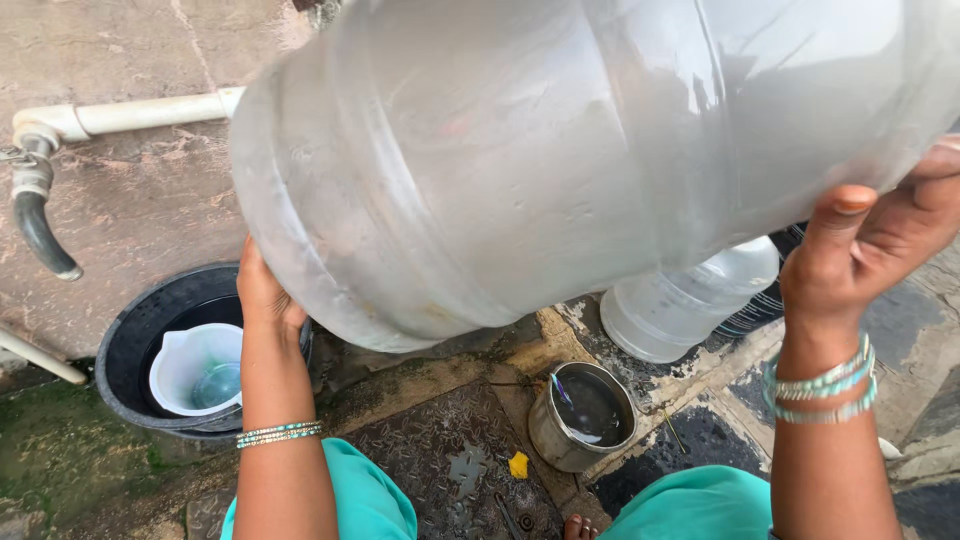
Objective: The person cleans a large plastic water dispenser. They scrub the inside of the neck with a toothbrush, then wipe the exterior with a yellow sponge. Finally, they lift and tilt the dispenser to drain remaining water.
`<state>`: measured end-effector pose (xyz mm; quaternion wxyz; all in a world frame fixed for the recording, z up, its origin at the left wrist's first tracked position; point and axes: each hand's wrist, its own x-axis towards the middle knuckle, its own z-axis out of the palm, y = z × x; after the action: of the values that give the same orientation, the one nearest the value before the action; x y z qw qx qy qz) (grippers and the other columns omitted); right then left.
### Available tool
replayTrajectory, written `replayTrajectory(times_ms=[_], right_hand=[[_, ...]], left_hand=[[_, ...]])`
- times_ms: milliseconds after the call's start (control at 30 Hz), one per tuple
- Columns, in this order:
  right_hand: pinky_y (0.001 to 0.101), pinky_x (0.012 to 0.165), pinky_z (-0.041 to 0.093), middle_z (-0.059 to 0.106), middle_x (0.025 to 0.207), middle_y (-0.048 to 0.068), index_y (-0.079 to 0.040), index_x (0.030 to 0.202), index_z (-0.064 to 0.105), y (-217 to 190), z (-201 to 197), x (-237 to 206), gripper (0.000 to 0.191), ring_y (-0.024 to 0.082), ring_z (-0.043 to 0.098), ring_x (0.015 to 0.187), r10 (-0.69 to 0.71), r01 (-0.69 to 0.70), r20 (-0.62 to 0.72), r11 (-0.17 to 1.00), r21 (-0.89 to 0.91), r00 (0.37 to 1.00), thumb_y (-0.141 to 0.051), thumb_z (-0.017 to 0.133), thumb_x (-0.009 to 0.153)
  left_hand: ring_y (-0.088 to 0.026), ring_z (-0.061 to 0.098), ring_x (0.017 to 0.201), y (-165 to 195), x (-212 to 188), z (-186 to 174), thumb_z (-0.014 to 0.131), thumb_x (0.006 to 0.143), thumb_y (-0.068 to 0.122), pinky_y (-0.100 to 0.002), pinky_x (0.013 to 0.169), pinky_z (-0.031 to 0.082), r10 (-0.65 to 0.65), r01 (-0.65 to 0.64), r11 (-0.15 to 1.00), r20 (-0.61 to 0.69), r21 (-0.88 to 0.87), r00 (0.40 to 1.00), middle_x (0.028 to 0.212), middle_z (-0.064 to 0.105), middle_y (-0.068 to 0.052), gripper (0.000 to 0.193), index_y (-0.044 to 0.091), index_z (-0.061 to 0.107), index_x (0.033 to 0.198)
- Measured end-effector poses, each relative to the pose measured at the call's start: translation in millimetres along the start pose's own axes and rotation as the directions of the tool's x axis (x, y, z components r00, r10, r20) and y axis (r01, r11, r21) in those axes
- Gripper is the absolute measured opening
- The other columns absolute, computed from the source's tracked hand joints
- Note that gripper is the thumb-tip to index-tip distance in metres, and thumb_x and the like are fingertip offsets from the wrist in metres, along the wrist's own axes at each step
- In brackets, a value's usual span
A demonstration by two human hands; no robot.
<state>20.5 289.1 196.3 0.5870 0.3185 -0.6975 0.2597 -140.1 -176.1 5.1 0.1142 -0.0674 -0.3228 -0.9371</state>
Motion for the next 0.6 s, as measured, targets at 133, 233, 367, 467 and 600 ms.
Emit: replayTrajectory(times_ms=[133, 233, 367, 467, 600], right_hand=[[0.0219, 0.079, 0.037, 0.042, 0.098, 0.000, -0.002, 0.110, 0.047, 29, -13, -56, 0.038, 0.010, 0.040, 0.084, 0.327, -0.329, -0.031, 0.939, -0.098, 0.944, -0.033, 0.065, 0.120], [0.0261, 0.065, 0.036, 0.044, 0.083, 0.000, -0.004, 0.099, 0.051, 81, -20, -119, 0.041, 0.011, 0.038, 0.072, 0.617, -0.571, 0.024, 0.741, -0.353, 0.787, -0.036, 0.072, 0.112], [0.0305, 0.060, 0.045, 0.059, 0.075, 0.003, -0.001, 0.094, 0.064, 128, -7, -225, 0.042, 0.015, 0.053, 0.068, 0.941, -0.799, 0.197, 0.337, -0.498, 0.274, -0.042, 0.070, 0.097], [0.0322, 0.060, 0.044, 0.059, 0.076, 0.004, 0.000, 0.093, 0.066, 140, 8, -258, 0.042, 0.015, 0.051, 0.068, 0.961, -0.870, 0.261, 0.201, -0.451, 0.087, -0.041, 0.071, 0.095], [0.0275, 0.057, 0.038, 0.054, 0.076, -0.002, -0.014, 0.094, 0.060, 120, -8, -213, 0.016, 0.011, 0.043, 0.063, 0.951, -0.915, 0.087, 0.309, -0.260, 0.297, -0.027, 0.060, 0.103]], left_hand=[[-0.021, 0.064, 0.080, -7, -5, 10, 0.060, 0.104, 0.037, -0.031, 0.056, 0.051, -0.208, 0.217, 0.931, -0.062, 0.292, 0.976, 0.103, 0.069, -0.011, 0.040, 0.003, 0.064, 0.124], [-0.024, 0.071, 0.085, -15, -7, 17, 0.056, 0.098, 0.042, -0.034, 0.063, 0.064, -0.408, 0.459, 0.729, -0.216, 0.508, 0.887, 0.100, 0.070, -0.012, 0.044, 0.003, 0.062, 0.118], [-0.026, 0.069, 0.086, -37, -14, 17, 0.054, 0.097, 0.045, -0.038, 0.066, 0.063, -0.527, 0.619, 0.320, -0.408, 0.718, 0.746, 0.102, 0.069, -0.013, 0.045, 0.005, 0.062, 0.118], [-0.024, 0.068, 0.084, -40, -15, 17, 0.053, 0.098, 0.043, -0.040, 0.063, 0.062, -0.518, 0.620, 0.239, -0.442, 0.748, 0.733, 0.104, 0.068, -0.013, 0.045, 0.004, 0.063, 0.117], [-0.027, 0.066, 0.065, -27, -5, 22, 0.057, 0.102, 0.033, -0.034, 0.052, 0.056, -0.290, 0.363, 0.468, -0.248, 0.805, 0.924, 0.095, 0.071, -0.022, 0.036, 0.000, 0.068, 0.109]])
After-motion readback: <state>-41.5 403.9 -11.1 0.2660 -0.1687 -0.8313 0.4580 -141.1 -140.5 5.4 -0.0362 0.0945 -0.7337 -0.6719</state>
